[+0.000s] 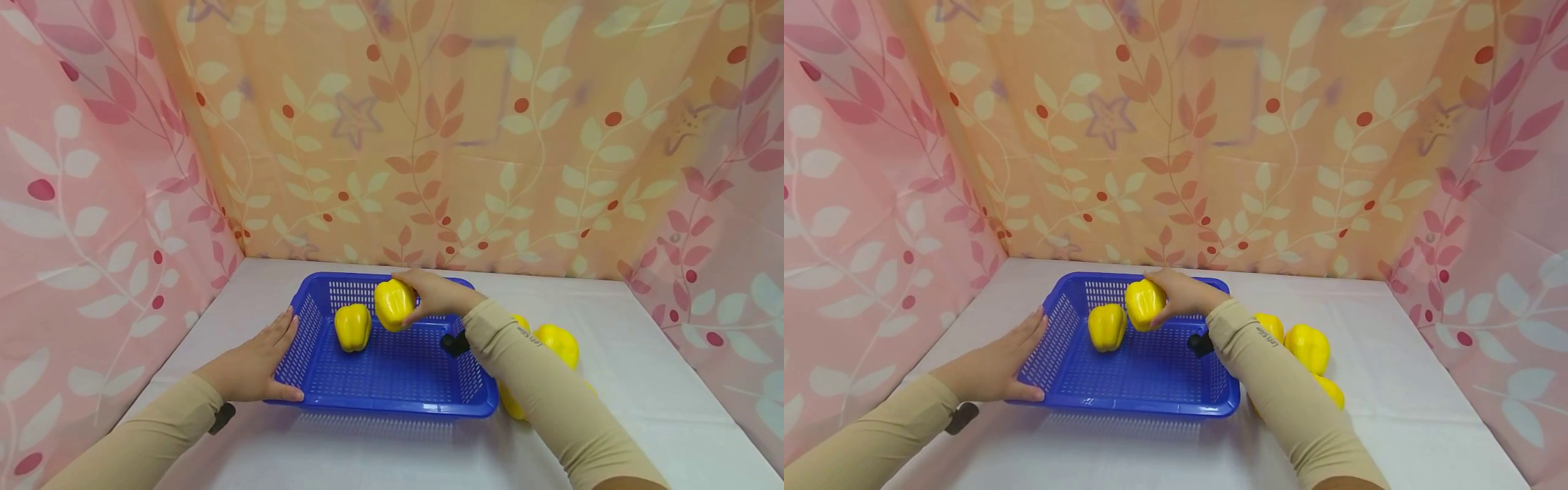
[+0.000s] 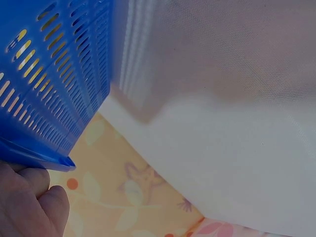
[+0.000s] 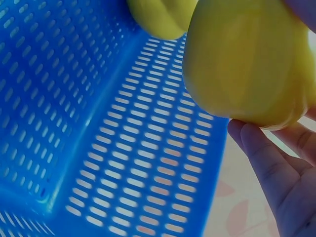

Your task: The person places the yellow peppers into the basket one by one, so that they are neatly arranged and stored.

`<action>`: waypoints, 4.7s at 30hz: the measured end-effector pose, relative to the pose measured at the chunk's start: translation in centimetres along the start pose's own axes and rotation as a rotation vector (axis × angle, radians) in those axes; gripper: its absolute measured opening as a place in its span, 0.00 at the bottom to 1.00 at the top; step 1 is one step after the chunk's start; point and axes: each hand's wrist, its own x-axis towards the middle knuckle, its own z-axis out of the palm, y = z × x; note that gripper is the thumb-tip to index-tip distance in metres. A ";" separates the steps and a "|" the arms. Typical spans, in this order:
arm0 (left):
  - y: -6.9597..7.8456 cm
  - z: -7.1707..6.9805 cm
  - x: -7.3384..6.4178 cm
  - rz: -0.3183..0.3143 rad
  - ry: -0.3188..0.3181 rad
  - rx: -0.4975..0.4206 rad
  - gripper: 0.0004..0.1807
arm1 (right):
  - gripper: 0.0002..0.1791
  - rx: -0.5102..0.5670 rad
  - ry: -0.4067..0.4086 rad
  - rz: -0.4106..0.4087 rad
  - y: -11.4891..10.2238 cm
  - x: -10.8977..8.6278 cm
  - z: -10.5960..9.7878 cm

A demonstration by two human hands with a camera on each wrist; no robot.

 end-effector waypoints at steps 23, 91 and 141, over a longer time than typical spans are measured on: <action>0.1 -0.1 0.0 0.004 0.006 -0.017 0.69 | 0.51 -0.008 -0.038 0.055 0.5 0.7 2.6; -0.3 0.3 0.2 -0.046 -0.035 -0.022 0.70 | 0.47 -0.080 -0.120 0.169 0.9 2.0 4.7; -0.1 0.1 0.0 -0.008 -0.010 -0.024 0.69 | 0.35 0.205 0.019 0.215 2.2 -3.0 -3.9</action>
